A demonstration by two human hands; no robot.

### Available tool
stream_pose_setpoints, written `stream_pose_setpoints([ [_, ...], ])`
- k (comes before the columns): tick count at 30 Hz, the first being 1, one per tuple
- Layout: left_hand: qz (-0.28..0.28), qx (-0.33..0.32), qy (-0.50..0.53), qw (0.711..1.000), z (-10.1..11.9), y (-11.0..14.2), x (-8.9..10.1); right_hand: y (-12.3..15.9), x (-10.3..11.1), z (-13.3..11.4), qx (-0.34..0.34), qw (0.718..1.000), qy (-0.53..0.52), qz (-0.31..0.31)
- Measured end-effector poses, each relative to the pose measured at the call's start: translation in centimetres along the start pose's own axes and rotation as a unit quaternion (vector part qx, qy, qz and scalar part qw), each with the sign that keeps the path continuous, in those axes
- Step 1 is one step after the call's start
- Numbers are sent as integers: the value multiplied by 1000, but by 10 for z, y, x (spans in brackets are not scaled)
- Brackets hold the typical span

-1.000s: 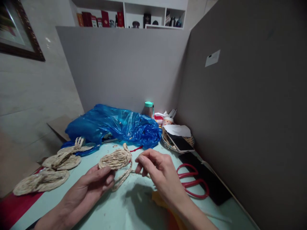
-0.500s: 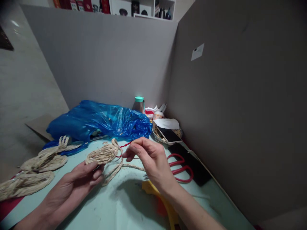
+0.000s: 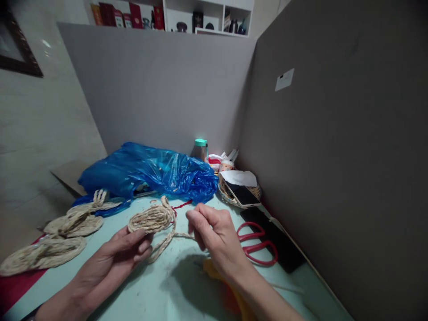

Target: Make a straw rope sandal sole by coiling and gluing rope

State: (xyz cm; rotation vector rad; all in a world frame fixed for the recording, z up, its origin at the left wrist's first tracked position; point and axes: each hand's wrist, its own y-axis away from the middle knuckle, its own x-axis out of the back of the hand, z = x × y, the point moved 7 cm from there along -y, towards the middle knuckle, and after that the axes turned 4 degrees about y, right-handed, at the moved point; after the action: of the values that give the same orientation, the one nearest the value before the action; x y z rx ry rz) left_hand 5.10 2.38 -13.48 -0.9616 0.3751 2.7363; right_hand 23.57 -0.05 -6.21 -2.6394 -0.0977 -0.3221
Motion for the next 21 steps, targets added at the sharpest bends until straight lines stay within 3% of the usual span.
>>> stream_pose_setpoints([
  [5,-18,-12,-7,1000,3,0,-3,3,-16,-10,29,995,40,-82],
  [10,-27,-16,-9,999,1,1,-3,0,-11,3,-30,999,-13,-30],
  [15,-40,4,-55,998,-9,5,-7,3,-28,14,-106,975,-169,-94],
  [21,-44,6,-105,993,-10,10,-11,4,-31,15,-109,977,-152,-102],
])
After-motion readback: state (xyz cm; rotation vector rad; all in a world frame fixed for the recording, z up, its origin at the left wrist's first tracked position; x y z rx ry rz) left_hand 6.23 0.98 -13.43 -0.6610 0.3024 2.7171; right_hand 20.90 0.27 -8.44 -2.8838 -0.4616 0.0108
